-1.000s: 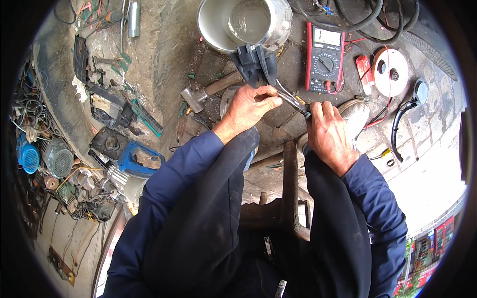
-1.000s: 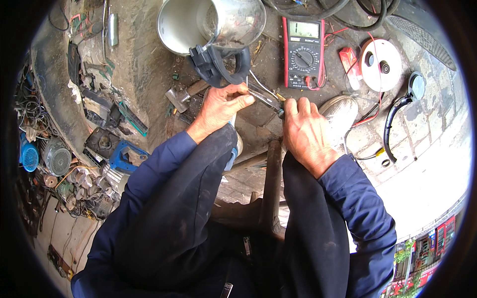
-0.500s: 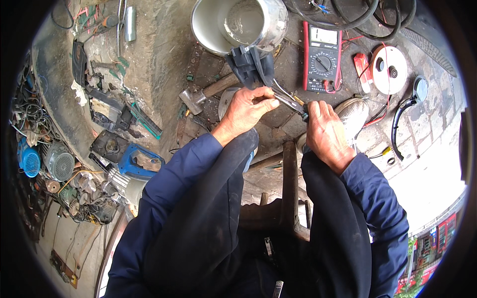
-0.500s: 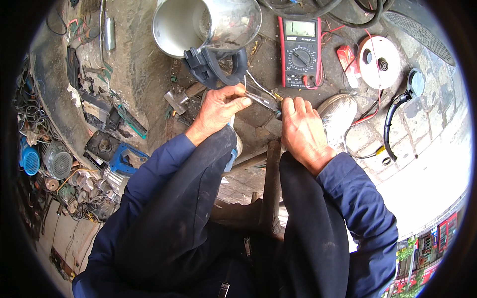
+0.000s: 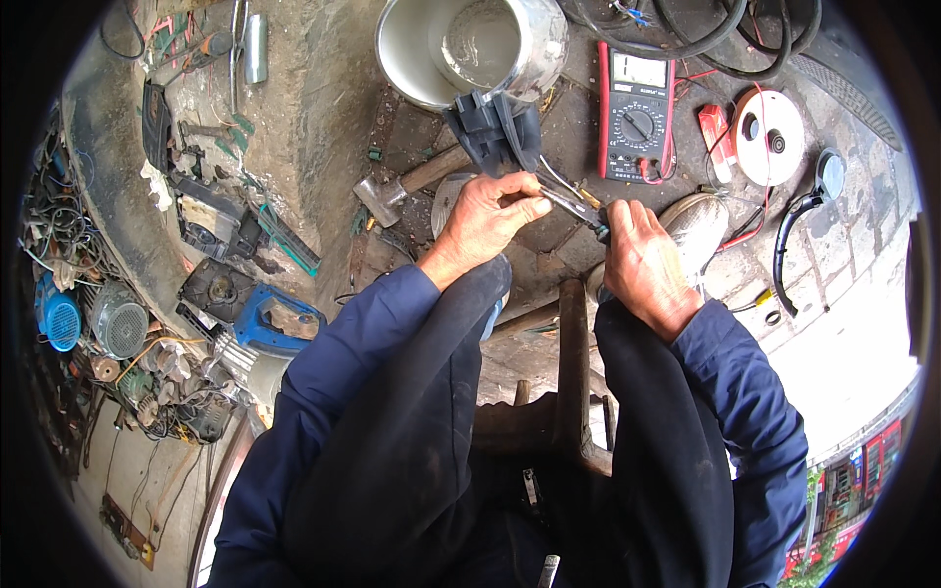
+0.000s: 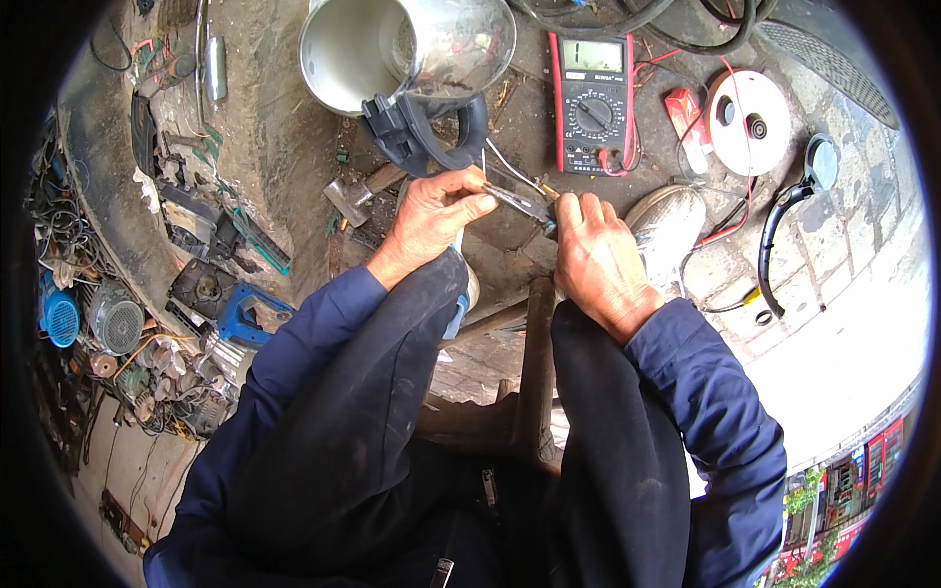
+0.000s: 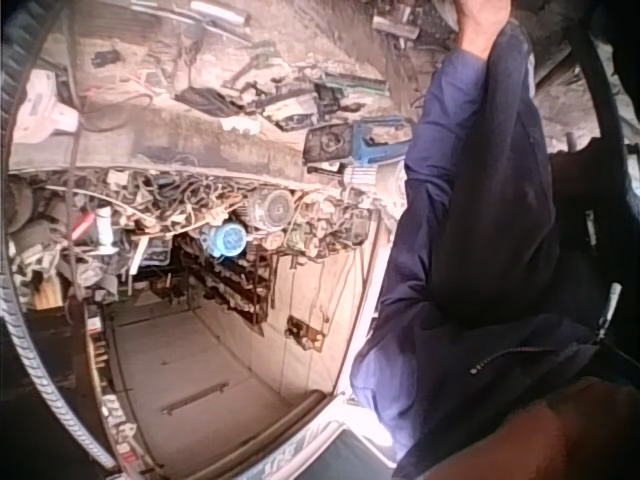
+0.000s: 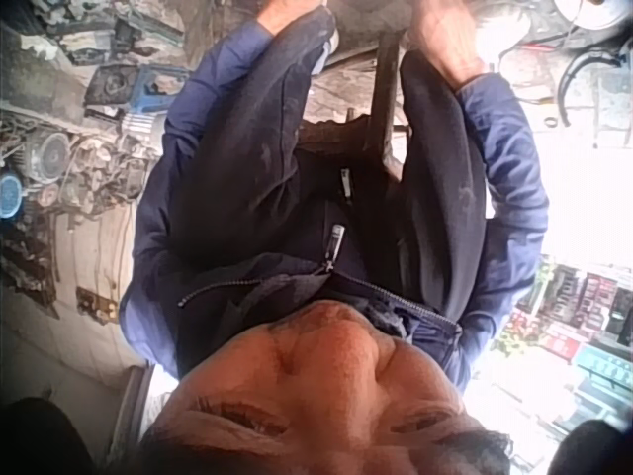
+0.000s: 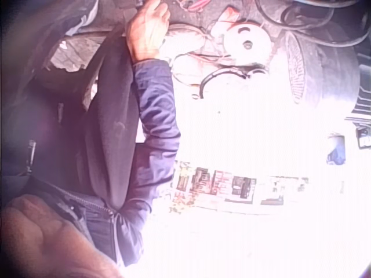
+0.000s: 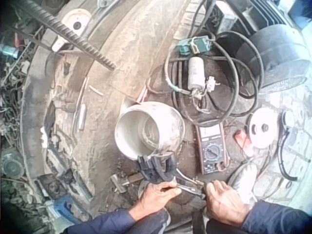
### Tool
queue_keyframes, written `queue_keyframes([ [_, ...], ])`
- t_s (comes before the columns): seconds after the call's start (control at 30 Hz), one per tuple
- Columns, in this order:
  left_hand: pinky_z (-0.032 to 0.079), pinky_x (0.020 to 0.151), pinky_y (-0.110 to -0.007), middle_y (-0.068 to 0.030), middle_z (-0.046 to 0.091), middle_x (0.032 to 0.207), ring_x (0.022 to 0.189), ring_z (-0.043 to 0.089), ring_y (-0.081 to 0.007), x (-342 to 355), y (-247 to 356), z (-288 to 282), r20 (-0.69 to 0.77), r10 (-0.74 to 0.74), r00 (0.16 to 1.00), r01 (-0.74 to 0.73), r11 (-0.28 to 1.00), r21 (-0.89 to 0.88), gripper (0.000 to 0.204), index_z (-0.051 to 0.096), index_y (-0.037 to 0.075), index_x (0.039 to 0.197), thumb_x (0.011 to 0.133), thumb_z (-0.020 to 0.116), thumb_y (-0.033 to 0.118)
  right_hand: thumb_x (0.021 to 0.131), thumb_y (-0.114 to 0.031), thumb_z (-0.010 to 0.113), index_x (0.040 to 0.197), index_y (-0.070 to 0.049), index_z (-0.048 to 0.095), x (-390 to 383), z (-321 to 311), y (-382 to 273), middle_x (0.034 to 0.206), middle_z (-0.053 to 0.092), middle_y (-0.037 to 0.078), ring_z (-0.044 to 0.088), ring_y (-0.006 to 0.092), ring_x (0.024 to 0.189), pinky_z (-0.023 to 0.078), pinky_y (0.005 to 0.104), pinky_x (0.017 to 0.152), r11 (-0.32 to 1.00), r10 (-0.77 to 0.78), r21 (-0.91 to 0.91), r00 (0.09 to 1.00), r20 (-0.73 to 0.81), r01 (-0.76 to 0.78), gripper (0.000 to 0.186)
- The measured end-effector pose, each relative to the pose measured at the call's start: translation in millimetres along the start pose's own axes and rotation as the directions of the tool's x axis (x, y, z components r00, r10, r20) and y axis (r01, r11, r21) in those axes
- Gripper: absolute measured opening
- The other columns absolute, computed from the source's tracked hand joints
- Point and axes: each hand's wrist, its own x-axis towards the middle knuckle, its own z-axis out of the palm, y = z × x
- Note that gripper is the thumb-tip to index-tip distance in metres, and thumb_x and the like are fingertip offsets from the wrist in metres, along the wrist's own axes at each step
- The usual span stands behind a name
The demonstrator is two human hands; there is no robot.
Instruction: The person strips and twists wires of a power cord, connects them to a plug, and tests the connection by plugging the cord into a power strip and a metal kettle. They use pliers and a multimeter during the process.
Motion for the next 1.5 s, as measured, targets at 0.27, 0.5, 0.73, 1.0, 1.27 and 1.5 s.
queue_keyframes([
  [0.27, 0.044, 0.074, -0.022, 0.0059, 0.062, 0.091, 0.083, 0.052, -0.0036, 0, -4, 1, -0.012, -0.020, 1.000, 0.020, 0.999, -0.038, 0.011, 0.068, 0.001, 0.095, 0.094, 0.076, 0.008, 0.072, 0.002, 0.064, 0.101, 0.004, 0.052, 0, 1, 1, 0.089, 0.055, 0.020, 0.061, 0.0394, 0.085, 0.053, 0.0470, 0.077, 1.000, -0.004, -0.005, 1.000, 0.000, 0.004, 0.031],
  [0.5, 0.044, 0.074, -0.022, 0.0057, 0.061, 0.090, 0.083, 0.051, -0.0034, 0, -3, 0, -0.009, -0.009, 1.000, 0.009, 1.000, -0.014, 0.010, 0.068, 0.001, 0.094, 0.094, 0.075, 0.008, 0.074, 0.002, 0.063, 0.101, 0.003, 0.053, 0, 1, 0, 0.089, 0.056, 0.019, 0.061, 0.0383, 0.085, 0.052, 0.0470, 0.077, 1.000, 0.013, -0.011, 1.000, -0.002, -0.013, 0.029],
  [0.73, 0.048, 0.074, -0.024, 0.0010, 0.064, 0.093, 0.082, 0.057, -0.0061, 5, -6, 2, 0.035, -0.009, 0.999, 0.004, 0.990, 0.139, 0.010, 0.066, 0.001, 0.098, 0.095, 0.073, 0.007, 0.079, -0.007, 0.063, 0.102, -0.005, 0.060, -3, -9, 3, 0.095, 0.058, 0.013, 0.057, 0.0323, 0.094, 0.045, 0.0442, 0.082, 0.966, 0.000, -0.258, 0.996, -0.087, -0.023, 0.023],
  [1.0, 0.053, 0.070, -0.030, -0.0047, 0.064, 0.097, 0.084, 0.064, -0.0127, 15, -7, 15, 0.082, 0.140, 0.987, -0.160, 0.912, 0.378, 0.024, 0.066, 0.001, 0.109, 0.088, 0.076, 0.000, 0.090, -0.011, 0.067, 0.104, 0.001, 0.059, -21, -19, 31, 0.096, 0.067, 0.024, 0.067, 0.0476, 0.089, 0.053, 0.0533, 0.076, 0.921, 0.366, 0.100, 0.924, 0.106, -0.376, 0.020],
  [1.27, 0.055, 0.073, -0.045, -0.0119, 0.056, 0.096, 0.088, 0.066, -0.0340, 40, -28, 37, 0.275, 0.318, 0.907, -0.418, 0.613, 0.670, 0.030, 0.066, 0.006, 0.106, 0.080, 0.080, 0.003, 0.093, -0.015, 0.066, 0.116, 0.005, 0.060, -25, -15, 42, 0.096, 0.069, 0.032, 0.067, 0.0502, 0.092, 0.054, 0.0543, 0.077, 0.872, 0.393, 0.254, 0.908, 0.146, -0.419, 0.031],
  [1.5, 0.054, 0.073, -0.043, -0.0099, 0.056, 0.090, 0.085, 0.065, -0.0303, 53, -45, 46, 0.271, 0.393, 0.879, -0.464, 0.573, 0.675, 0.021, 0.069, 0.006, 0.096, 0.078, 0.078, 0.001, 0.094, -0.017, 0.066, 0.117, 0.003, 0.061, -24, -13, 38, 0.095, 0.069, 0.032, 0.068, 0.0501, 0.092, 0.054, 0.0545, 0.078, 0.862, 0.412, 0.261, 0.900, 0.141, -0.435, 0.032],
])
